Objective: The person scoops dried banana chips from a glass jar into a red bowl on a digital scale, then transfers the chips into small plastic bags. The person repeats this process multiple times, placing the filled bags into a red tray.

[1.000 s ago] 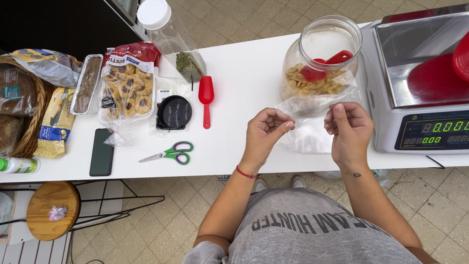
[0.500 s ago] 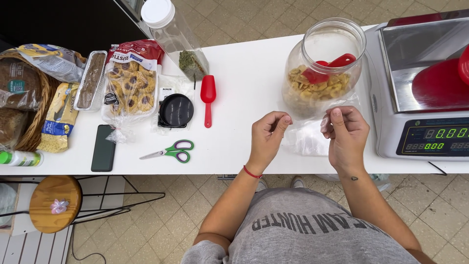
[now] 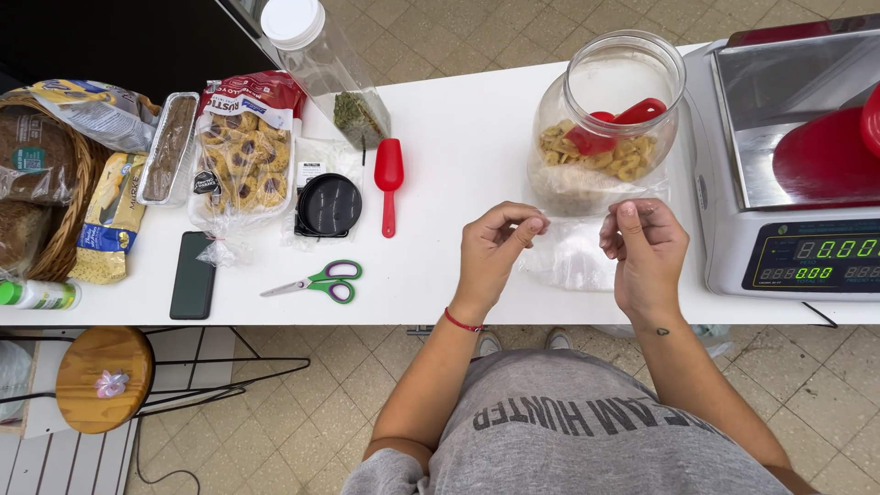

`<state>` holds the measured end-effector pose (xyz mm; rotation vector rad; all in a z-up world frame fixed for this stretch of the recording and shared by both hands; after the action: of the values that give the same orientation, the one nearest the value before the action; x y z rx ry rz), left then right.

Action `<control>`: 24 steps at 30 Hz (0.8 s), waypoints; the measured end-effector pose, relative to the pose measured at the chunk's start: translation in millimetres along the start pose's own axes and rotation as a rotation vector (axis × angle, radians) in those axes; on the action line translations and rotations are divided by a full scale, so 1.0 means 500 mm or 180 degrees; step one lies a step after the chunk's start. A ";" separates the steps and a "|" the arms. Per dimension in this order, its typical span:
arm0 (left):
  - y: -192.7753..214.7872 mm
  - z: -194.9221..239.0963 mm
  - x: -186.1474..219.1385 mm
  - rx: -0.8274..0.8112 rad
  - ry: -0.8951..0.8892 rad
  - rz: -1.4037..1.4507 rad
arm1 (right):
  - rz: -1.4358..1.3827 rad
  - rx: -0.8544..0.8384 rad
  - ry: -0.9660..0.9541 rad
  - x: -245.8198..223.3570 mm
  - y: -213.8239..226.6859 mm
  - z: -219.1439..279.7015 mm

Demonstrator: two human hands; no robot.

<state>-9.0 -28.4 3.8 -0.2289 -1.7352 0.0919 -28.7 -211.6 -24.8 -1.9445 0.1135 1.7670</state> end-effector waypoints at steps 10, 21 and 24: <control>0.003 -0.004 -0.037 0.0223 -0.0754 -0.1064 | 0.0044 -0.0131 -0.0066 0.014 -0.006 0.016; 0.012 -0.001 -0.007 0.0169 -0.0082 -0.0158 | 0.0140 -0.0190 -0.0131 0.030 0.005 0.027; 0.017 0.001 -0.026 0.0254 0.0118 0.0039 | 0.0167 -0.0184 -0.0217 0.038 0.011 0.031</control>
<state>-6.7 -22.7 -10.6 -0.1816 -1.6896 0.1644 -42.2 -204.7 -45.2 -1.9353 0.0917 1.8880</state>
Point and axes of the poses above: each hand's wrist, its own z-axis away from the middle knuckle, its own y-axis out of the back of the hand, x = y × z, the point moved 1 cm from there along -z, towards the middle knuckle, and after that the axes turned 1 degree about x, right-handed, at the moved point
